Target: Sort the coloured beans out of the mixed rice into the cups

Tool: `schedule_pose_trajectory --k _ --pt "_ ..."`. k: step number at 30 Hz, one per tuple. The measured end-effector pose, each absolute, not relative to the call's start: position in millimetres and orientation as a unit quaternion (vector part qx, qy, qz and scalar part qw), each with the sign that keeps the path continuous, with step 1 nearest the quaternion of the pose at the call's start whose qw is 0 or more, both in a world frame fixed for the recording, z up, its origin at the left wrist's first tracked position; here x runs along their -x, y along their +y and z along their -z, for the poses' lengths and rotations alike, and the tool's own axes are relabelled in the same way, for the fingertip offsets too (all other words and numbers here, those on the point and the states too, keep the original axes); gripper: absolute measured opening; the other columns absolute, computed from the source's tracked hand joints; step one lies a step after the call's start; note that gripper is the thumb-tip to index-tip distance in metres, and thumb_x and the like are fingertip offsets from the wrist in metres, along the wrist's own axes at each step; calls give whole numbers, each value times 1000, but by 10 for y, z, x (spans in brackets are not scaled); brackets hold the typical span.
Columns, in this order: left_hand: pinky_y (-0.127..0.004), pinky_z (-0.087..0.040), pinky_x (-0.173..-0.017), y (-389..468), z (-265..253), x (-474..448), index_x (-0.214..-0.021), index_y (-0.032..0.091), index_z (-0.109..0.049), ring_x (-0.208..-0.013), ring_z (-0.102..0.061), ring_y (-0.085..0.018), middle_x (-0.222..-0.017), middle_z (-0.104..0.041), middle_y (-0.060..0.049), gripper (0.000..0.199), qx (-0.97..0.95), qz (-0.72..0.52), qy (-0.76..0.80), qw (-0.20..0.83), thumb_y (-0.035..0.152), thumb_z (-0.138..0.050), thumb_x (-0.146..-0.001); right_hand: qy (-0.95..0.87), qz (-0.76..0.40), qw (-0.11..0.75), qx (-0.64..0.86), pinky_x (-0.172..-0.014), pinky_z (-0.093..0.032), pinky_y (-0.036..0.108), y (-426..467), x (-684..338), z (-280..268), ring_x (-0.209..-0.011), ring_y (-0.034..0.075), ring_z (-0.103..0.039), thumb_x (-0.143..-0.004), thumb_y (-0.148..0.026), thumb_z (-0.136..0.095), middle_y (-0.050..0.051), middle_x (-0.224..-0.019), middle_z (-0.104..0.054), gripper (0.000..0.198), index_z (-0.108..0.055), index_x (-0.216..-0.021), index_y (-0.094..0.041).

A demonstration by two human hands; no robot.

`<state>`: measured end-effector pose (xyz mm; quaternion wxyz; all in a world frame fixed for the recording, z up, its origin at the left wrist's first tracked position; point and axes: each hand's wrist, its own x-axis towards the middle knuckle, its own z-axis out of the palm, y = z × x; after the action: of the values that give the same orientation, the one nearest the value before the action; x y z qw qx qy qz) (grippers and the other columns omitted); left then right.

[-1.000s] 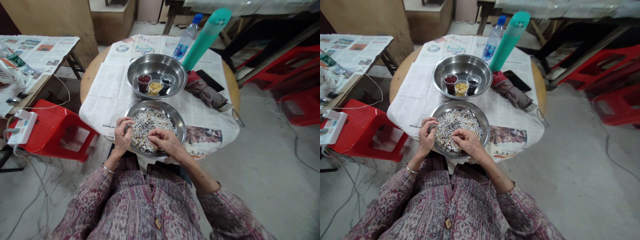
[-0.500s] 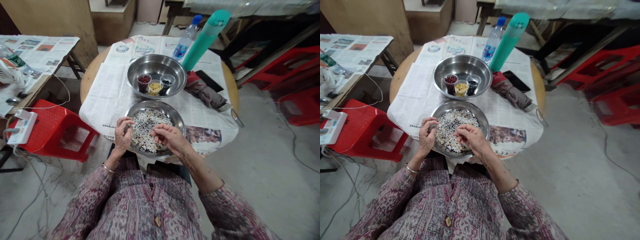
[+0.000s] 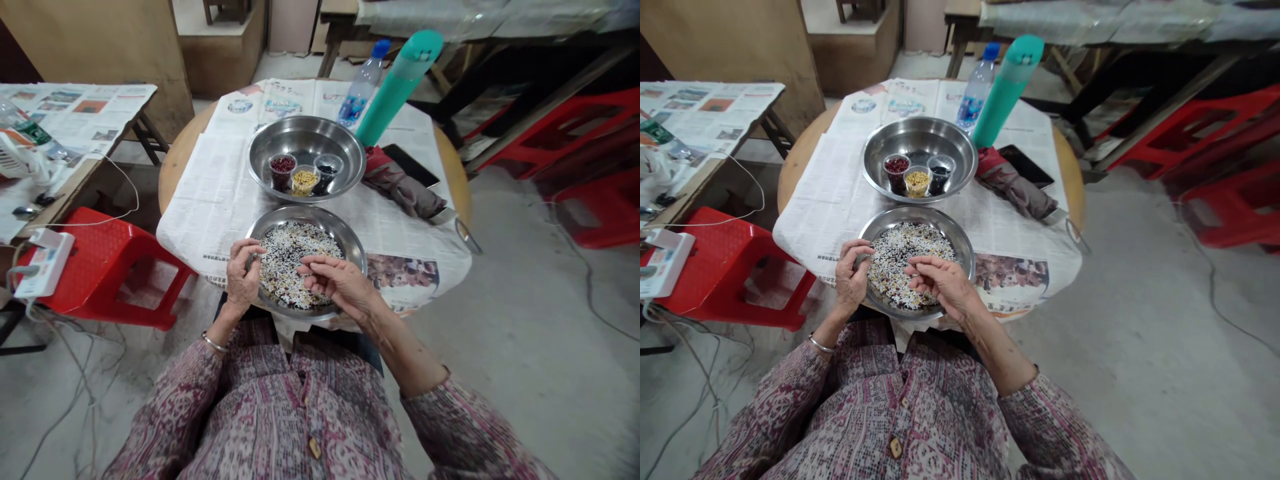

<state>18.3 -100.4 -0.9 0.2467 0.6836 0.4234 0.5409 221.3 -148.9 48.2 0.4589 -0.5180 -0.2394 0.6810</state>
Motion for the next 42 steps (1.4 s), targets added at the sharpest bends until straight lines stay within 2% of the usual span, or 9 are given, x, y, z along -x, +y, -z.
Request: schedule_pose_trajectory --k 4,7,22,31,42 --pt "-39 -49 -100 -1008 6 -185 -93 21 -66 -107 -60 -19 -107 -62 -4 25 -683 -543 421 248 0 -55 -87 -208 -698 451 516 -66 -61 24 -1487 -2203 -520 -69 14 -73 -74 -24 -77 8 -92 -80 17 -78 -89 -18" --pt "-39 -49 -99 -1013 1 -182 -92 21 -66 -106 -60 -19 -106 -63 -4 25 -683 -541 423 248 0 -55 -87 -210 -704 446 511 -68 -62 24 -1480 -2200 -507 -73 15 -75 -77 -22 -75 9 -95 -80 15 -77 -92 -17" --pt "-40 -49 -99 -1022 32 -183 -94 23 -66 -107 -60 -19 -107 -63 -3 23 -677 -548 421 256 2 -56 -88 -265 -709 434 488 -69 -62 24 -1452 -2136 -444 -71 13 -74 -72 -33 -83 7 -91 -80 25 -73 -90 -19" --pt "-39 -49 -100 -1036 28 -175 -93 21 -66 -107 -61 -20 -108 -64 -5 20 -671 -547 425 263 5 -55 -90 -232 -702 449 501 -62 -61 23 -1406 -2080 -494 -64 13 -72 -57 -35 -94 5 -80 -78 36 -73 -82 -19" --pt "-40 -51 -100 -1059 39 -164 -94 22 -67 -109 -61 -21 -108 -64 -6 23 -670 -549 424 264 4 -54 -89 -307 -658 465 506 -64 -61 27 -1077 -2146 -582 -67 15 -72 -63 -39 -91 4 -80 -77 35 -70 -84 -20"
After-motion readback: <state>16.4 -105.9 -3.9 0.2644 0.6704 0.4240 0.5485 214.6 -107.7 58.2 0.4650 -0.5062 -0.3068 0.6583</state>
